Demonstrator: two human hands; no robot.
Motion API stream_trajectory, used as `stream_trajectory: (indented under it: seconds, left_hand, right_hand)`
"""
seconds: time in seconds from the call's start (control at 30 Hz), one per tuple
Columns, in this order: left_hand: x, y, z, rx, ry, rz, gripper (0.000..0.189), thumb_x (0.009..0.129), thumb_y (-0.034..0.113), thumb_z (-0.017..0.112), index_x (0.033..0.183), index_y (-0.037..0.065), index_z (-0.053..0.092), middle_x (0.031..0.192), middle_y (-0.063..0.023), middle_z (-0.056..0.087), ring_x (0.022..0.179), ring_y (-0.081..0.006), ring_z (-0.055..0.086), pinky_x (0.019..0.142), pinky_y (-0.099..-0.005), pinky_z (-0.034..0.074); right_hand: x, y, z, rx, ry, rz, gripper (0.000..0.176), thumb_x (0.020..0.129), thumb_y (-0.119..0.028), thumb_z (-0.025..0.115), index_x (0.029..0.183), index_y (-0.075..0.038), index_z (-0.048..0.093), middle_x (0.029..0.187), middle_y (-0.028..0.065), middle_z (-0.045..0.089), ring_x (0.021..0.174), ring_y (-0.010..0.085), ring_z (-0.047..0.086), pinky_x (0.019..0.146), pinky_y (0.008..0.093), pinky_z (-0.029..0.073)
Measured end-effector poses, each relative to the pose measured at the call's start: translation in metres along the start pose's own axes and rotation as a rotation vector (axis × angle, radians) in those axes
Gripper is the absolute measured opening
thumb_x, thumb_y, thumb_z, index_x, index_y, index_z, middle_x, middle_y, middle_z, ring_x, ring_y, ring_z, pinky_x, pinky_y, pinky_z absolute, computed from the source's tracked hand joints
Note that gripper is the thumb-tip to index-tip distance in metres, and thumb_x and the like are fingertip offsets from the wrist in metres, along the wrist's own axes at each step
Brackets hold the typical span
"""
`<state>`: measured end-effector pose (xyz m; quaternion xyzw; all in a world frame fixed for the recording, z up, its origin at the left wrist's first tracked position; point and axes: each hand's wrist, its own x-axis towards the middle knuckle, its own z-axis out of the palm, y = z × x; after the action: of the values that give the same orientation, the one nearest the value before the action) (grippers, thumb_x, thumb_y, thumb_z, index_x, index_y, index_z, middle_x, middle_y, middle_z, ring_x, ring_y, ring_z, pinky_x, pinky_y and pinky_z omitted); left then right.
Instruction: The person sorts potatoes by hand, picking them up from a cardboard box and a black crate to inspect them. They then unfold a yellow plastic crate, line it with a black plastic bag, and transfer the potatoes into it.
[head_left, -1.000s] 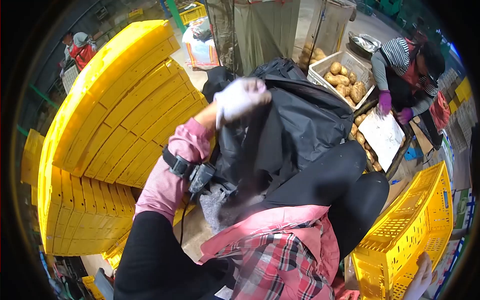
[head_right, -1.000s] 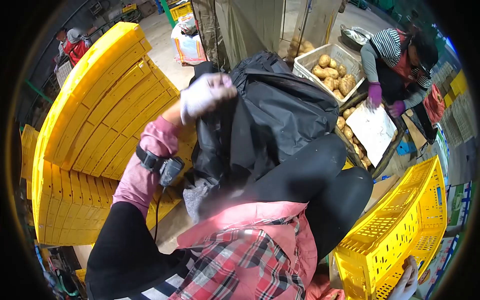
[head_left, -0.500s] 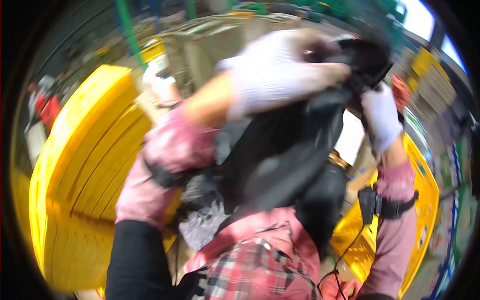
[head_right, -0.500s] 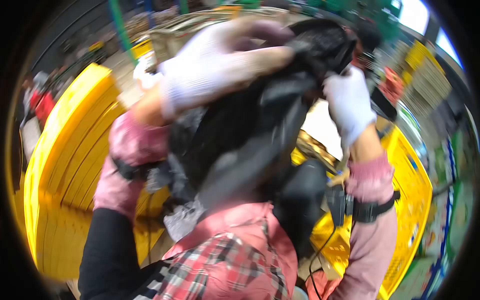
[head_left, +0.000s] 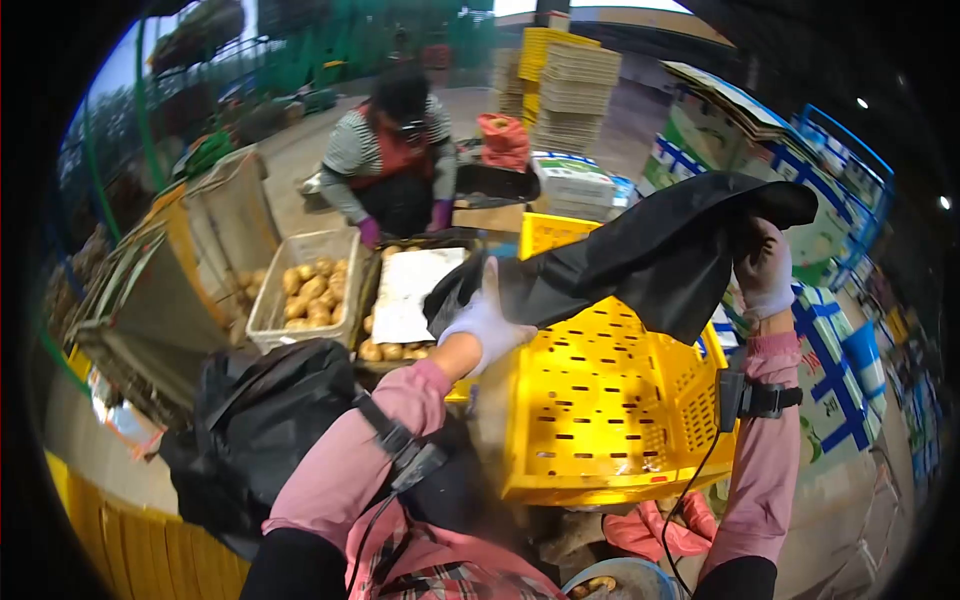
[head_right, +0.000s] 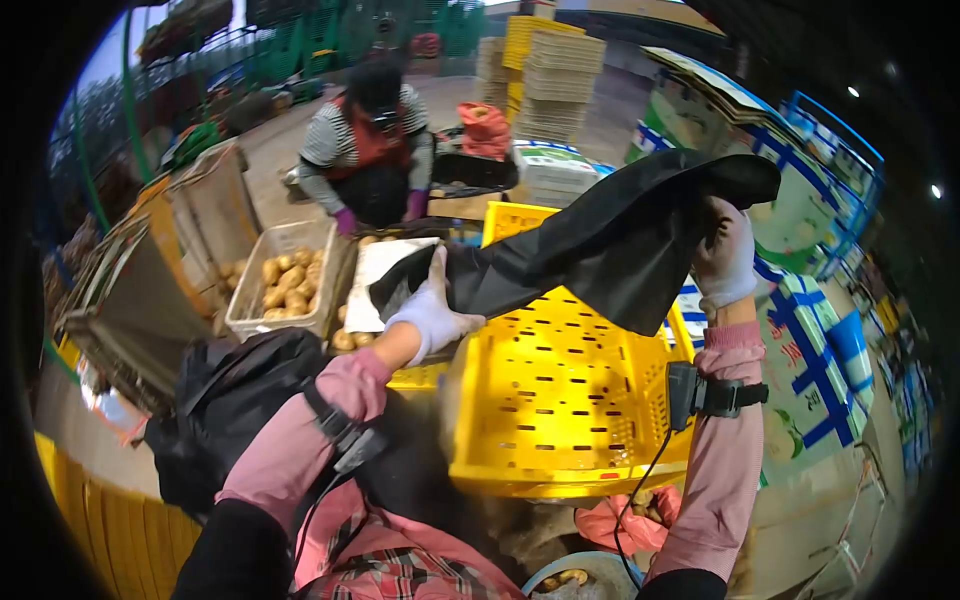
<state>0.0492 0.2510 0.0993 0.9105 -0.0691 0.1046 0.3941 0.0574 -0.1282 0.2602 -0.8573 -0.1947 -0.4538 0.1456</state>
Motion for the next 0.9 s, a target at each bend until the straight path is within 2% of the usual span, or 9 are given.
stream_trajectory:
  seconds: [0.07, 0.17, 0.37, 0.5, 0.53, 0.6, 0.7, 0.77, 0.9]
  left_hand:
    - [0.024, 0.026, 0.016, 0.111, -0.279, -0.079, 0.079, 0.083, 0.032, 0.07, 0.15, 0.011, 0.035, 0.127, -0.0275, 0.06, 0.121, -0.0387, 0.058, 0.101, -0.0385, 0.046]
    - [0.063, 0.031, 0.022, 0.473, -0.288, -0.021, 0.036, 0.087, 0.021, 0.057, 0.122, 0.013, 0.061, 0.12, -0.0194, 0.065, 0.111, -0.0366, 0.062, 0.094, -0.0427, 0.049]
    - [0.098, 0.049, 0.036, -0.422, 0.262, 0.656, 0.056, 0.074, -0.014, 0.048, 0.126, 0.005, 0.053, 0.133, -0.0178, 0.052, 0.122, -0.0326, 0.053, 0.105, -0.0356, 0.042]
    - [0.058, 0.076, 0.05, 0.263, -0.939, 0.567, 0.072, 0.079, 0.035, 0.068, 0.144, 0.013, 0.047, 0.151, -0.0166, 0.042, 0.135, -0.0342, 0.044, 0.114, -0.0424, 0.032]
    - [0.05, 0.075, 0.049, 0.295, -1.161, 0.568, 0.061, 0.083, 0.041, 0.067, 0.137, 0.015, 0.057, 0.135, -0.0168, 0.058, 0.128, -0.0346, 0.052, 0.11, -0.0439, 0.036]
    - [0.038, 0.054, 0.009, -0.135, -1.044, 0.534, 0.049, 0.088, 0.037, 0.064, 0.129, 0.012, 0.063, 0.112, -0.0131, 0.07, 0.114, -0.0259, 0.061, 0.098, -0.0399, 0.045]
    - [0.071, -0.029, -0.061, -0.347, -0.555, 0.244, 0.038, 0.096, 0.025, 0.059, 0.128, 0.005, 0.061, 0.107, -0.0049, 0.068, 0.095, -0.0104, 0.059, 0.08, -0.0282, 0.052]
    - [0.079, -0.098, -0.116, -0.194, -0.37, -0.021, 0.044, 0.096, 0.031, 0.061, 0.128, 0.002, 0.059, 0.109, -0.0059, 0.065, 0.093, -0.0123, 0.059, 0.081, -0.0287, 0.052]
    - [0.037, -0.272, -0.11, -0.372, -0.539, -0.36, 0.041, 0.097, 0.029, 0.06, 0.129, 0.004, 0.057, 0.107, -0.003, 0.065, 0.09, -0.011, 0.063, 0.073, -0.0264, 0.054]
  right_hand:
    - [-0.024, 0.055, -0.004, 0.089, 0.078, 0.027, 0.026, 0.082, 0.007, 0.059, 0.108, 0.004, 0.064, 0.1, 0.0124, 0.072, 0.094, 0.02, 0.068, 0.084, 0.0301, 0.053]
    - [-0.024, 0.033, -0.011, 0.233, 0.003, 0.006, 0.026, 0.084, 0.009, 0.059, 0.11, 0.005, 0.063, 0.103, 0.0127, 0.071, 0.097, 0.0179, 0.067, 0.087, 0.0299, 0.053]
    - [-0.091, 0.082, 0.005, 0.93, 0.044, 0.496, 0.022, 0.092, -0.006, 0.063, 0.112, 0.003, 0.064, 0.101, 0.0143, 0.071, 0.091, 0.0253, 0.069, 0.082, 0.0358, 0.054]
    - [-0.095, 0.036, 0.004, 0.412, -0.938, 0.77, 0.034, 0.084, -0.021, 0.071, 0.111, -0.001, 0.066, 0.093, 0.0181, 0.07, 0.089, 0.0283, 0.068, 0.079, 0.0349, 0.054]
    - [-0.1, 0.028, 0.007, 0.061, -1.204, 0.738, 0.037, 0.081, -0.023, 0.073, 0.111, -0.002, 0.066, 0.09, 0.0182, 0.069, 0.088, 0.0274, 0.068, 0.079, 0.0336, 0.053]
    - [-0.095, -0.012, 0.003, -0.407, -1.288, 0.597, 0.043, 0.077, -0.021, 0.074, 0.114, -0.002, 0.065, 0.091, 0.0169, 0.068, 0.084, 0.0223, 0.066, 0.079, 0.0304, 0.052]
    - [-0.062, -0.063, -0.021, -0.095, -0.927, 0.497, 0.046, 0.078, -0.015, 0.069, 0.121, 0.0, 0.062, 0.104, 0.0181, 0.068, 0.089, 0.0292, 0.066, 0.085, 0.0359, 0.052]
    - [-0.014, -0.125, -0.005, 0.168, -0.811, 0.471, 0.045, 0.079, -0.015, 0.068, 0.121, 0.001, 0.061, 0.11, 0.0189, 0.068, 0.096, 0.0341, 0.066, 0.089, 0.0391, 0.05]
    - [0.063, -0.231, 0.119, 0.324, -0.779, -0.22, 0.038, 0.084, -0.021, 0.068, 0.115, 0.001, 0.064, 0.107, 0.0193, 0.068, 0.1, 0.0334, 0.065, 0.088, 0.0392, 0.05]
